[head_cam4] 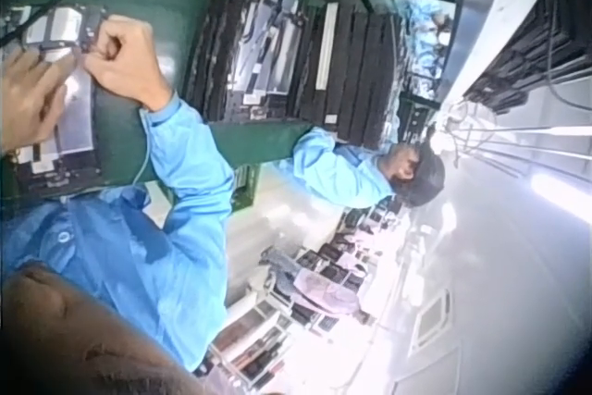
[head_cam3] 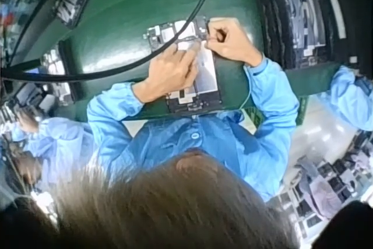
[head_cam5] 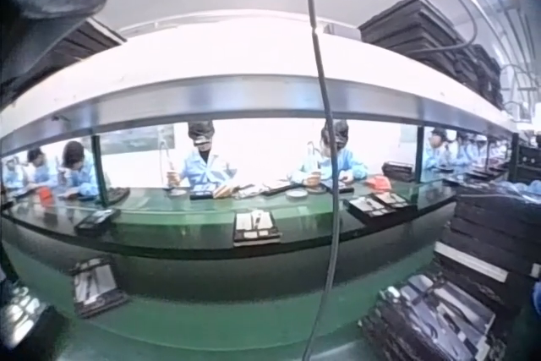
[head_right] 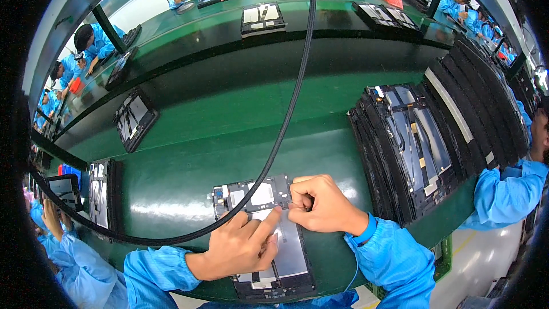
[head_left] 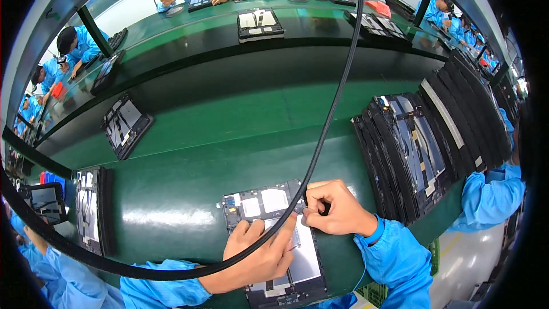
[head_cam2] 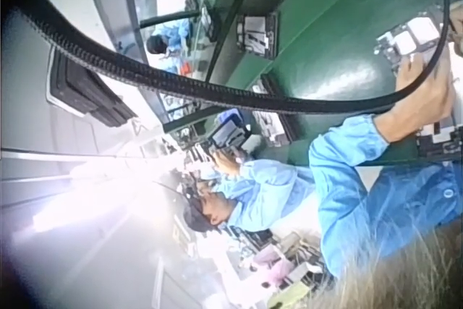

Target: The person assembles tablet computers by taking units from a stack, connecting ribbon cables and internal components onto the circuit boards by hand, and placing the assembled tablets on the workbench.

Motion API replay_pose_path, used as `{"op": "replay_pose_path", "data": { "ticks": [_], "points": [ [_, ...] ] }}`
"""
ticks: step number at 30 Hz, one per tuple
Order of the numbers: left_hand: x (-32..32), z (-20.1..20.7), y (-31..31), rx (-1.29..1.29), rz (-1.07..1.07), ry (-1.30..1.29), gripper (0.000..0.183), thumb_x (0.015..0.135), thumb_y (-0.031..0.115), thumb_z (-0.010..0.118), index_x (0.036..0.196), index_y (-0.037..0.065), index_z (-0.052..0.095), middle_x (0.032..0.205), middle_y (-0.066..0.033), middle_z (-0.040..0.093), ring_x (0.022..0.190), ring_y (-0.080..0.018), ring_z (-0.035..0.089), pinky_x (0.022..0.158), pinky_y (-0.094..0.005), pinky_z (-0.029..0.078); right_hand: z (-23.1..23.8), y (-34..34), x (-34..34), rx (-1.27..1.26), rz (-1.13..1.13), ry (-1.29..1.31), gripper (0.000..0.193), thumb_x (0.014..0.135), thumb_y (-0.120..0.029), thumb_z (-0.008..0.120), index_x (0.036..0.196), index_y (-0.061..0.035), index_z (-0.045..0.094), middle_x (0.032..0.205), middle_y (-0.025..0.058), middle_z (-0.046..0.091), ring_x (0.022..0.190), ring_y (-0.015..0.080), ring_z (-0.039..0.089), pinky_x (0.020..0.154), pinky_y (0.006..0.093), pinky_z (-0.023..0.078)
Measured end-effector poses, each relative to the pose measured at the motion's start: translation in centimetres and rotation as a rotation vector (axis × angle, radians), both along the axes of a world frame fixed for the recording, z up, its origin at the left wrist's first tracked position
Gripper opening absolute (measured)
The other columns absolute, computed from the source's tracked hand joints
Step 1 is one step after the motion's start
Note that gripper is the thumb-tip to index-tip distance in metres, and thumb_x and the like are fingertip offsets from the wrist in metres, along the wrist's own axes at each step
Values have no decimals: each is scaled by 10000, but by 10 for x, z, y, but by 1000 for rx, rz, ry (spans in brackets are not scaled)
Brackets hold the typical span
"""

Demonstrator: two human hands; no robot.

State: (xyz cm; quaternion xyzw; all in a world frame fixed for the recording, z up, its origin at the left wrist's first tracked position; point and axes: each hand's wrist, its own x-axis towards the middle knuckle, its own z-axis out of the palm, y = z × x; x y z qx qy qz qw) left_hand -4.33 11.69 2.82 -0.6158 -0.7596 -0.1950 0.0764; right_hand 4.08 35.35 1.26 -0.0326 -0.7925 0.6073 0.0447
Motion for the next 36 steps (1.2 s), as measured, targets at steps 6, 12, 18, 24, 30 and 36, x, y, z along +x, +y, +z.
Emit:
{"op": "replay_pose_path", "data": {
  "ticks": [6, 12, 18, 24, 30, 36],
  "points": [
    [-1, 2, -1, 1, 4, -33, 550, 867, 221, 767, 1382, 31, 740, 650, 5, 561, 620, -198, 506, 518, -331, 435, 0, -2, -1, 14, -1, 17, 276, 784, 6, 762, 653, -10, 520, 648, 49, 486, 586, 113, 431, 542, 354, 309],
    [-1, 3, -1, -30, 12, -92, 540, 889, 252, 806, 1371, 18, 735, 657, 7, 579, 630, -190, 534, 521, -326, 434, 2, -2, -1, 25, -3, 28, 273, 775, -6, 764, 655, -10, 519, 644, 58, 505, 577, 124, 449, 541, 357, 321],
    [0, 4, -2, -64, 16, -193, 572, 944, 368, 814, 1390, 21, 725, 686, 36, 648, 704, -202, 532, 668, -382, 405, 1, -1, -1, 15, -4, 25, 286, 763, -13, 759, 656, -10, 494, 647, 64, 504, 572, 134, 450, 537, 361, 318],
    [-8, 13, -2, -107, -16, -414, 601, 961, 356, 801, 1426, -9, 695, 680, 41, 645, 702, -209, 532, 689, -388, 417, 1, 1, 0, 33, 7, 37, 302, 765, -7, 750, 659, -12, 467, 648, 62, 471, 578, 136, 433, 538, 365, 307],
    [-12, 8, 0, -68, -63, -289, 549, 951, 278, 776, 1409, -12, 690, 675, -48, 589, 675, -239, 557, 559, -383, 483, -4, 2, -1, 23, -1, 26, 281, 776, 2, 745, 667, -11, 486, 659, 55, 481, 587, 121, 445, 536, 354, 311],
    [-11, -2, 5, -46, -134, 4, 537, 869, 207, 771, 1355, -16, 719, 727, -47, 596, 702, -230, 559, 611, -347, 506, -9, -5, -6, -49, -78, 91, 238, 949, -13, 786, 769, 11, 633, 791, 49, 572, 663, 68, 548, 546, 274, 419]
  ]
}}
